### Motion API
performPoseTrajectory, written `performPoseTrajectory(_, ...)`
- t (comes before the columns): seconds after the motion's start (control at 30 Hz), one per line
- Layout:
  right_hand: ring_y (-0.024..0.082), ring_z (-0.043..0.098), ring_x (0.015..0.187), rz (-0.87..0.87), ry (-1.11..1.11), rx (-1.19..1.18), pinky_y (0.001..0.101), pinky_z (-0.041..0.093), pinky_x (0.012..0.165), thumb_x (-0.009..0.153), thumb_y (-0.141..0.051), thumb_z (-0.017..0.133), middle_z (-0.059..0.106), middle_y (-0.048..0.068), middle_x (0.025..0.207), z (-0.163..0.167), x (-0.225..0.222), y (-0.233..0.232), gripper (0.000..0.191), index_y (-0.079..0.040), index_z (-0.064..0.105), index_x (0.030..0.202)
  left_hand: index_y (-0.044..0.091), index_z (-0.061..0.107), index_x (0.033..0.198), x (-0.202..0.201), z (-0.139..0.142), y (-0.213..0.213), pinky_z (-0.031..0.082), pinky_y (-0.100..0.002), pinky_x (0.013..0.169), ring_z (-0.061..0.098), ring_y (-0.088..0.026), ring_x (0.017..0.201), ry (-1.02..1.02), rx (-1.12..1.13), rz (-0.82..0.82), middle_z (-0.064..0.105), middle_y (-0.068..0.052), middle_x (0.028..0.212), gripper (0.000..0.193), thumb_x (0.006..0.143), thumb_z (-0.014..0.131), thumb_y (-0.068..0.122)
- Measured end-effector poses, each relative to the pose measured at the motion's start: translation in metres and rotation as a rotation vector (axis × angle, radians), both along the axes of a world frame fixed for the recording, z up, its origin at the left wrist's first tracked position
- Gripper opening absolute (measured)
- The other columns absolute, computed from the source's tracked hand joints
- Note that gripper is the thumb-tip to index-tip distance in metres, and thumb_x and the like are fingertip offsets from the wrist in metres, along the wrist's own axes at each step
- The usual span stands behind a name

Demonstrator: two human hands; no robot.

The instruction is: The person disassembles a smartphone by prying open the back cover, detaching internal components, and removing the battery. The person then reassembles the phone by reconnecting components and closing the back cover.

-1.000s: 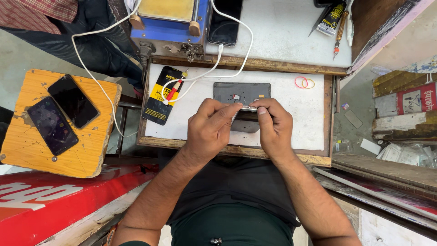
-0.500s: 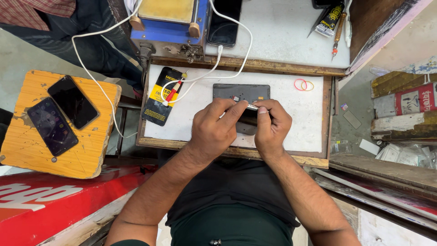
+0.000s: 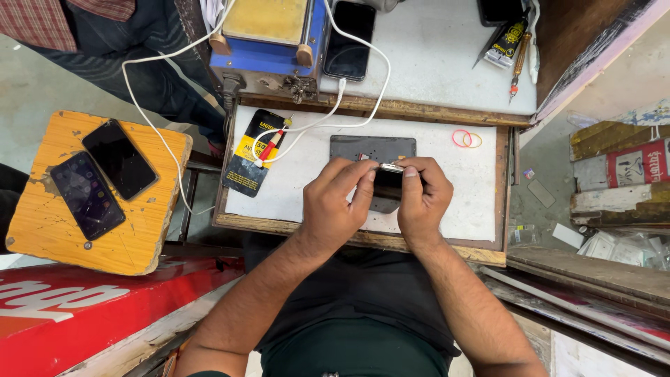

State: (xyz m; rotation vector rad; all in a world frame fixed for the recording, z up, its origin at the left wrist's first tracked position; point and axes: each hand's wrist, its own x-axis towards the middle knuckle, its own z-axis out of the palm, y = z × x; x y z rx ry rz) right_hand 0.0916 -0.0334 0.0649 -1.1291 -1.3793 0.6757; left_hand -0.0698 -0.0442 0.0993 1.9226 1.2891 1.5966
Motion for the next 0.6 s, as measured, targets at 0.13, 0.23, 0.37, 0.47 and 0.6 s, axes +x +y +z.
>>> performPoseTrajectory(0.13,0.010,0.063,0.085,0.001,-0.017,0.005,0.0243,0.051,0.078,0.107,-0.009,0.055,0.071,0.006,0.094,0.002,0.007,0.002,0.015,0.001,0.066,0.103,0.005,0.071,0.114,0.006,0.008,0.002,0.060,-0.033,0.067,0.073,-0.022,0.080,0.034,-0.027,0.006,0.068,-0.008,0.095,0.015,0.099,0.071,0.004)
performPoseTrajectory(0.23,0.010,0.062,0.083,-0.026,-0.046,0.025,0.0243,0.050,0.075,0.106,-0.008,0.054,0.071,0.006,0.092,0.003,0.011,0.002,0.015,0.001,0.067,0.103,0.003,0.071,0.112,0.007,0.014,0.005,0.058,-0.035,0.064,0.071,-0.023,0.075,0.203,0.019,0.030,0.065,-0.008,0.091,0.019,0.094,0.072,0.001)
performPoseTrajectory(0.37,0.009,0.054,0.074,-0.083,-0.031,0.019,0.0246,0.044,0.067,0.103,-0.006,0.054,0.068,0.006,0.084,0.005,0.015,0.002,0.016,0.002,0.068,0.101,0.002,0.070,0.112,0.006,0.027,0.010,0.056,-0.036,0.064,0.067,-0.024,0.078,0.430,0.157,0.035,0.059,-0.008,0.089,0.027,0.086,0.071,-0.002)
performPoseTrajectory(0.47,0.010,0.057,0.077,-0.075,-0.038,0.078,0.0248,0.047,0.071,0.103,-0.004,0.054,0.068,0.006,0.087,0.010,0.017,0.004,0.015,0.002,0.068,0.101,0.001,0.069,0.111,0.011,0.039,0.016,0.056,-0.035,0.065,0.066,-0.024,0.079,0.504,0.213,0.039,0.057,-0.008,0.088,0.027,0.084,0.071,0.001)
performPoseTrajectory(0.6,0.010,0.060,0.077,-0.103,-0.069,0.109,0.0246,0.049,0.070,0.101,-0.004,0.054,0.068,0.006,0.086,0.016,0.019,0.007,0.015,0.002,0.068,0.100,-0.001,0.069,0.110,0.018,0.047,0.015,0.056,-0.035,0.066,0.064,-0.023,0.081,0.576,0.274,0.079,0.057,-0.008,0.089,0.025,0.086,0.069,0.007)
